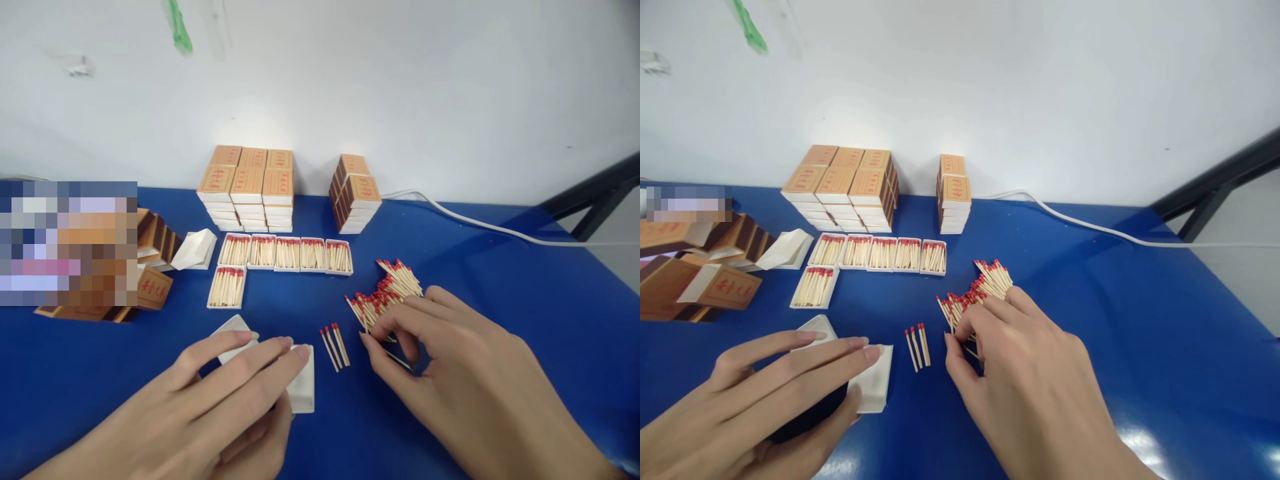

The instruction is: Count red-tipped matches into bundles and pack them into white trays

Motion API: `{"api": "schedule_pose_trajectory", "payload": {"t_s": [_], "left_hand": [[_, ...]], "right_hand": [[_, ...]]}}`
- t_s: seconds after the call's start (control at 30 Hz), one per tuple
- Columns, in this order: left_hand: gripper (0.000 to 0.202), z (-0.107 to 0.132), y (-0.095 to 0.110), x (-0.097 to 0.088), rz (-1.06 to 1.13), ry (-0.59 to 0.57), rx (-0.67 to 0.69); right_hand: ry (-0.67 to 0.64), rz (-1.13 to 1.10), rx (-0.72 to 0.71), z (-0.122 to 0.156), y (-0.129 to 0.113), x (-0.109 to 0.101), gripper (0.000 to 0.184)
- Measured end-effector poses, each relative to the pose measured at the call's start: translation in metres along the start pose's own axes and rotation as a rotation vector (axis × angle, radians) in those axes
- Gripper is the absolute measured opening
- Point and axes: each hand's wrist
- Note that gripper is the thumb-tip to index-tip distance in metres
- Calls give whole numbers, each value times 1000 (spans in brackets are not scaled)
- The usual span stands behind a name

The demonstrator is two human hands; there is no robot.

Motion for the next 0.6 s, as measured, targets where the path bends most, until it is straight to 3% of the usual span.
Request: {"api": "schedule_pose_trajectory", "payload": {"t_s": [0.6], "left_hand": [[31, 2, 3, 2, -30, 20, -38]], "right_hand": [[17, -139, 53, 3, -12, 8, 18]]}}
Point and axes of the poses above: each hand's wrist, its own z-axis away from the middle knuckle, its own x-axis out of the palm, y = z × x, and after that the axes turned 12 degrees about -z, right-handed
